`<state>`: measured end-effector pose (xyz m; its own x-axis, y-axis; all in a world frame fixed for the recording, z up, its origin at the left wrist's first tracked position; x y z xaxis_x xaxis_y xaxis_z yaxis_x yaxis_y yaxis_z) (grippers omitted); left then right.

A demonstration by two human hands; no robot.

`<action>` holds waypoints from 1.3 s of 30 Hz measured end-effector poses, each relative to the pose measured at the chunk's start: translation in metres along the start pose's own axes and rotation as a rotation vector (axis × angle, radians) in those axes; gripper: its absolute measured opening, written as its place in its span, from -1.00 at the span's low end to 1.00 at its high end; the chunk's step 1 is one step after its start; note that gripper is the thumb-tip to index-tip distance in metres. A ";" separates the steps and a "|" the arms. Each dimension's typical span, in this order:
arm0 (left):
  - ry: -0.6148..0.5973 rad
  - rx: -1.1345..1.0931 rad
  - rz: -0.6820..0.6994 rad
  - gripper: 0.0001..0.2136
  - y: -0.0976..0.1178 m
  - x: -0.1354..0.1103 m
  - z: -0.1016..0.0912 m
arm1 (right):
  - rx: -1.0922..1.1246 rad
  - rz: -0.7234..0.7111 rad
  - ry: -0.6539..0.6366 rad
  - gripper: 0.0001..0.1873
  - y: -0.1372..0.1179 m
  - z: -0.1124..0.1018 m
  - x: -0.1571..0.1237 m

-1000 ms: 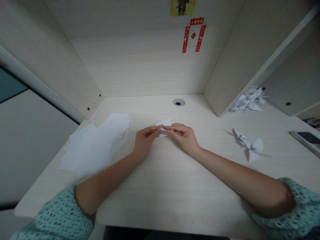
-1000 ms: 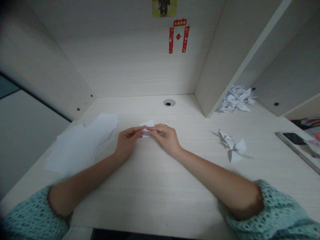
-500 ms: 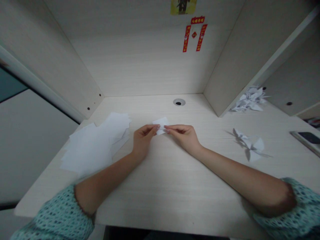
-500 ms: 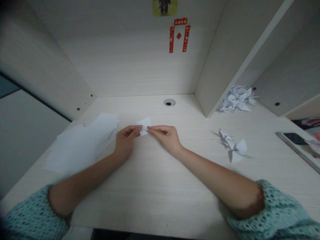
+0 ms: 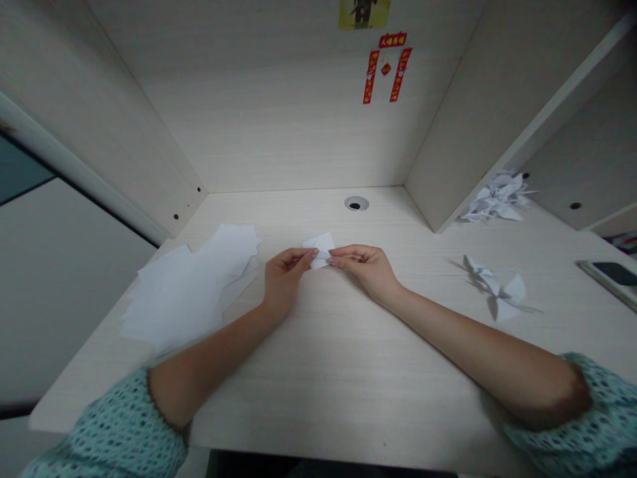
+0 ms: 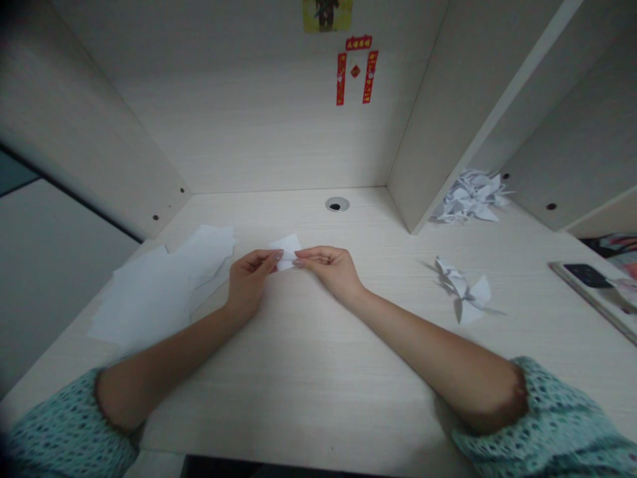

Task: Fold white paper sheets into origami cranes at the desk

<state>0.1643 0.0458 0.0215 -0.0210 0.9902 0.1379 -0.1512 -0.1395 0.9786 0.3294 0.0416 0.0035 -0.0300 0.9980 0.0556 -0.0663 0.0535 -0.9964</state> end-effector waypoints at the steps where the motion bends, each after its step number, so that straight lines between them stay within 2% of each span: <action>1: -0.002 0.001 0.000 -0.79 0.000 0.000 0.000 | 0.003 0.001 0.000 -0.75 0.001 0.000 0.000; 13: -0.008 -0.018 -0.010 -0.79 -0.003 0.002 0.000 | 0.034 0.033 0.001 -0.74 0.002 0.001 0.000; 18: -0.057 -0.055 -0.042 -0.80 -0.005 0.001 0.006 | 0.048 0.038 0.011 -0.76 0.002 -0.001 0.001; 22: -0.056 -0.117 -0.052 -0.76 -0.005 0.000 0.007 | 0.051 0.022 0.022 -0.77 0.001 -0.002 0.001; 31: -0.059 -0.111 -0.086 -0.75 -0.008 0.000 0.007 | 0.048 0.017 0.015 -0.77 0.001 -0.001 0.000; 39: -0.047 -0.168 -0.085 -0.65 -0.006 -0.001 0.009 | 0.079 0.032 0.012 -0.78 0.003 -0.001 0.001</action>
<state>0.1740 0.0459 0.0165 0.0446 0.9968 0.0667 -0.3134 -0.0494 0.9483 0.3304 0.0426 0.0001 -0.0213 0.9995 0.0226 -0.1445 0.0193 -0.9893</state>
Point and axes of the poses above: each hand's wrist, its own x-axis towards the middle knuckle, its own z-axis out of the palm, y = z × x, the point moved 10 cm from there along x, towards the middle knuckle, and after that the axes turned 9 degrees about -x, right-handed, at the moved point
